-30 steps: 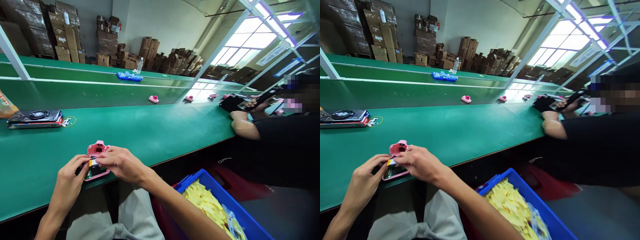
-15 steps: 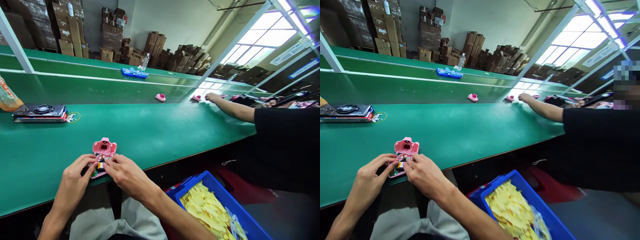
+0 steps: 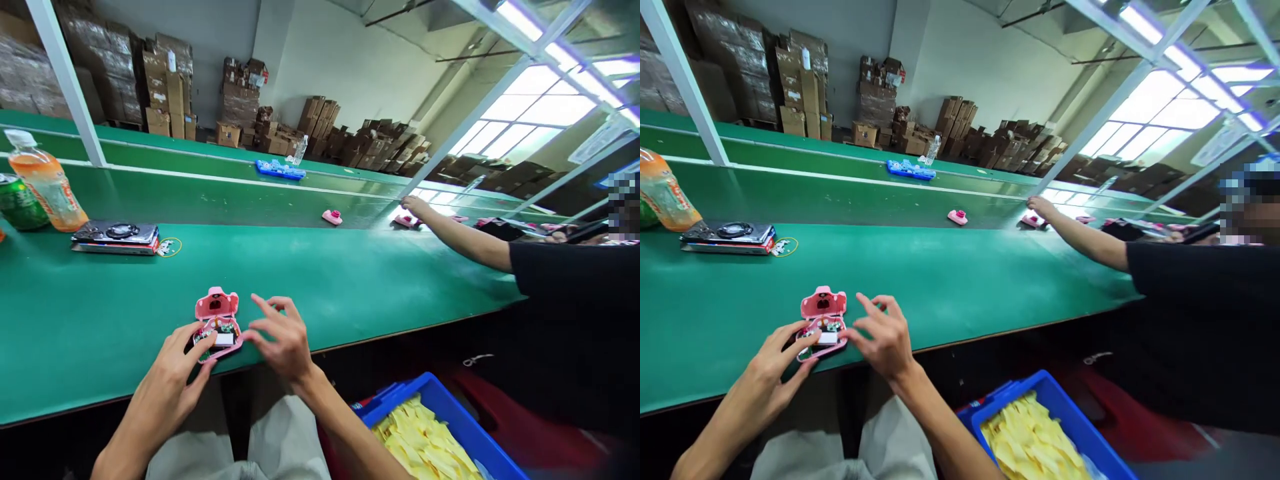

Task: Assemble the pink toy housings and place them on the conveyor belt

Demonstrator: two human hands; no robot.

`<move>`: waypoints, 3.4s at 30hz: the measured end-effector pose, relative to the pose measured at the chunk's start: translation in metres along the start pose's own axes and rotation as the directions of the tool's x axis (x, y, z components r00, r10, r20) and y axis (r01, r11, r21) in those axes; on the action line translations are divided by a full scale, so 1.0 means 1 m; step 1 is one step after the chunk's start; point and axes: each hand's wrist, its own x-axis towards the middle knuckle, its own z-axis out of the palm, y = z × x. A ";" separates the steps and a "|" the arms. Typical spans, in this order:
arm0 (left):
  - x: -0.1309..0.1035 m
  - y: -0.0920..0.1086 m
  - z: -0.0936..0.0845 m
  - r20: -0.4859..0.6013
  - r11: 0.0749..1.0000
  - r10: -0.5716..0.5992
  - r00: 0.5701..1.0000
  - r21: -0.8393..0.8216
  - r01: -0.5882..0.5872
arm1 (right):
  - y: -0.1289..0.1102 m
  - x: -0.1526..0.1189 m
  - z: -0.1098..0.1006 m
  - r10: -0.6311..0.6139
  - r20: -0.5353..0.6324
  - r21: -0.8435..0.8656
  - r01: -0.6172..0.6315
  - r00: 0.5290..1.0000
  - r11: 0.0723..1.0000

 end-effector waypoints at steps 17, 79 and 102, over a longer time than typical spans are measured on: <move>0.009 0.011 -0.006 -0.236 0.676 -0.471 0.850 -0.716 0.176 | -0.041 0.156 -0.014 0.023 0.870 0.111 -0.242 0.492 0.964; 0.100 0.047 0.007 -0.083 0.191 -0.329 0.941 -0.981 -0.020 | -0.028 0.038 -0.004 0.539 0.207 0.836 -0.434 0.816 0.335; 0.093 0.054 0.024 -0.036 0.088 -0.407 0.913 -0.996 0.000 | -0.028 0.031 -0.008 0.603 0.168 0.822 -0.448 0.780 0.351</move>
